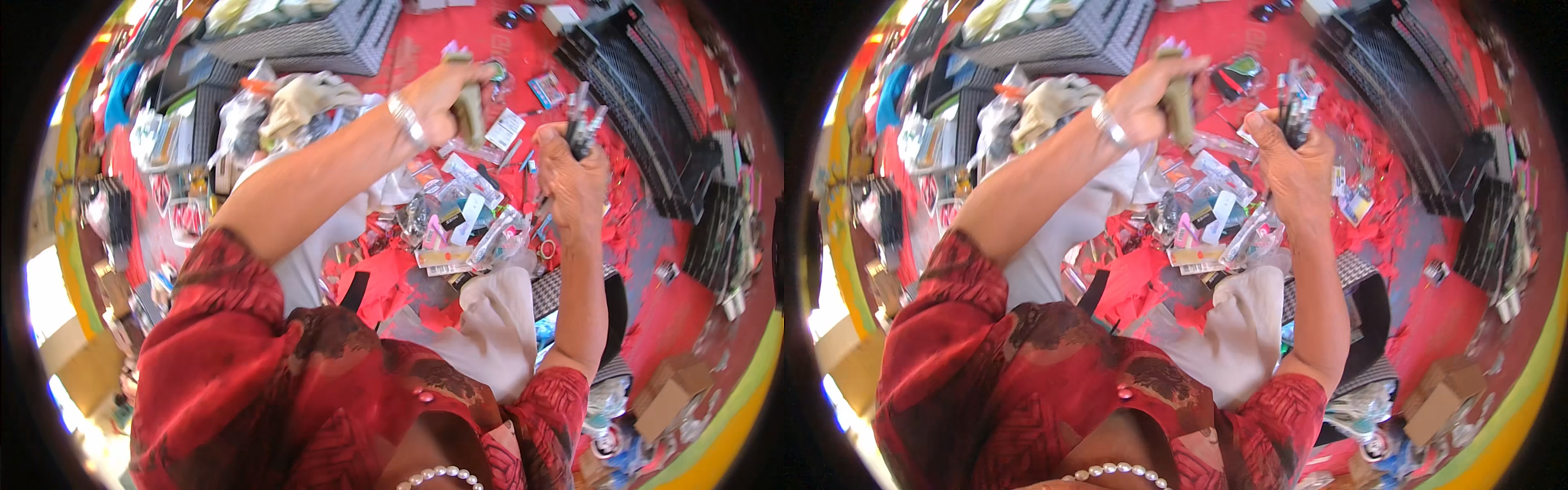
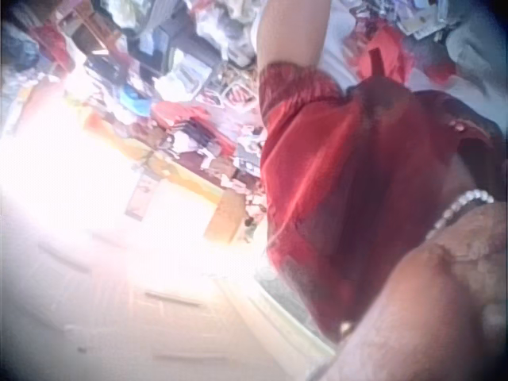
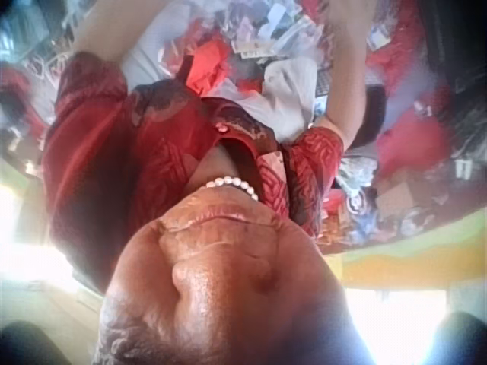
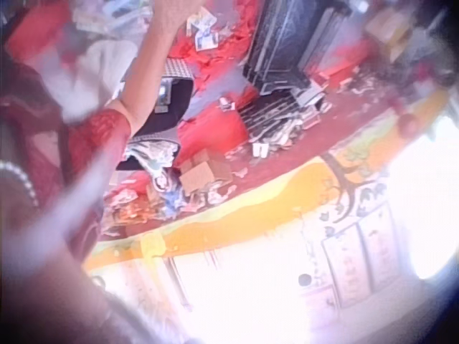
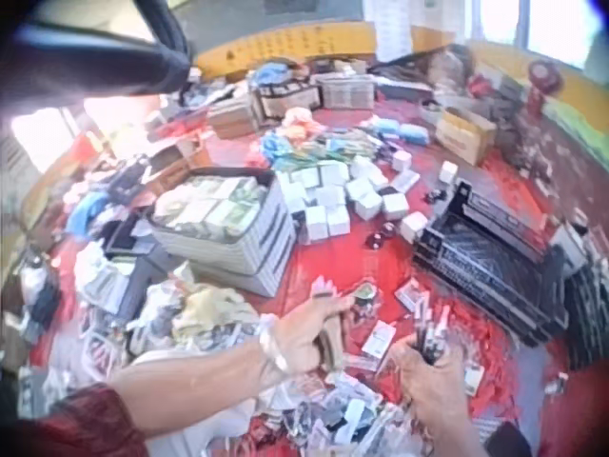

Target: The person sits on the floor and sorts stationery items from a pile. They pick up pens, pencils, and small packages, inspect them, and place them into a nearby basket.

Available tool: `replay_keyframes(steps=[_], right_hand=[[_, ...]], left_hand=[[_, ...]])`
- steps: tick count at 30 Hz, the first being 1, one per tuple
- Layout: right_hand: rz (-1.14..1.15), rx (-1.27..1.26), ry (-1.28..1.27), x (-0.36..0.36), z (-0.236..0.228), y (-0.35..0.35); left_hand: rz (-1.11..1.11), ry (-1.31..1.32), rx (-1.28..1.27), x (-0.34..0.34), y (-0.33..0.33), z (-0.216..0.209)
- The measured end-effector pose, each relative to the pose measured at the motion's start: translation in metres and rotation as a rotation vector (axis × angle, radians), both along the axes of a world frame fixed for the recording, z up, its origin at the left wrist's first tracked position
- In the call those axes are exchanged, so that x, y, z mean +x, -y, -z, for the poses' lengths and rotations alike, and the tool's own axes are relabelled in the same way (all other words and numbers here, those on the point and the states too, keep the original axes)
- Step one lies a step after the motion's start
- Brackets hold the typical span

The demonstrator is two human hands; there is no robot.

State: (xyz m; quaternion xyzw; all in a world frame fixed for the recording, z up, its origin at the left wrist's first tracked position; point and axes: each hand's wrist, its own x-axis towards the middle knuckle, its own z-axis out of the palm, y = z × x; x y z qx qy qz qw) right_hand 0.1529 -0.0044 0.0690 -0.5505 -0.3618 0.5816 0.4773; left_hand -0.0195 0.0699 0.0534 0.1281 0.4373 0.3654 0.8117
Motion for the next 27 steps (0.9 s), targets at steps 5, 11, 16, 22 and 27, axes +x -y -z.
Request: replay_keyframes(steps=[5, 11, 16, 22, 27], right_hand=[[-0.14, 0.176, 0.105, -0.064, -0.093, 0.042], [-0.049, 0.154, 0.234, -0.145, -0.104, 0.103], [-0.084, 0.282, 0.511, -0.175, -0.091, 0.118], [-0.389, 0.299, 0.702, -0.21, -0.102, 0.123], [-0.351, 0.443, 0.643, -0.186, -0.096, 0.126]], left_hand=[[-0.212, 0.349, -0.01, -0.038, -0.039, -0.028], [-0.497, 0.389, -0.069, -0.046, -0.039, -0.031], [-0.481, 0.418, -0.116, -0.031, -0.034, -0.02], [-0.172, 0.134, 0.252, -0.037, -0.04, 0.009], [-0.035, -0.004, 0.335, -0.068, -0.082, 0.035]])
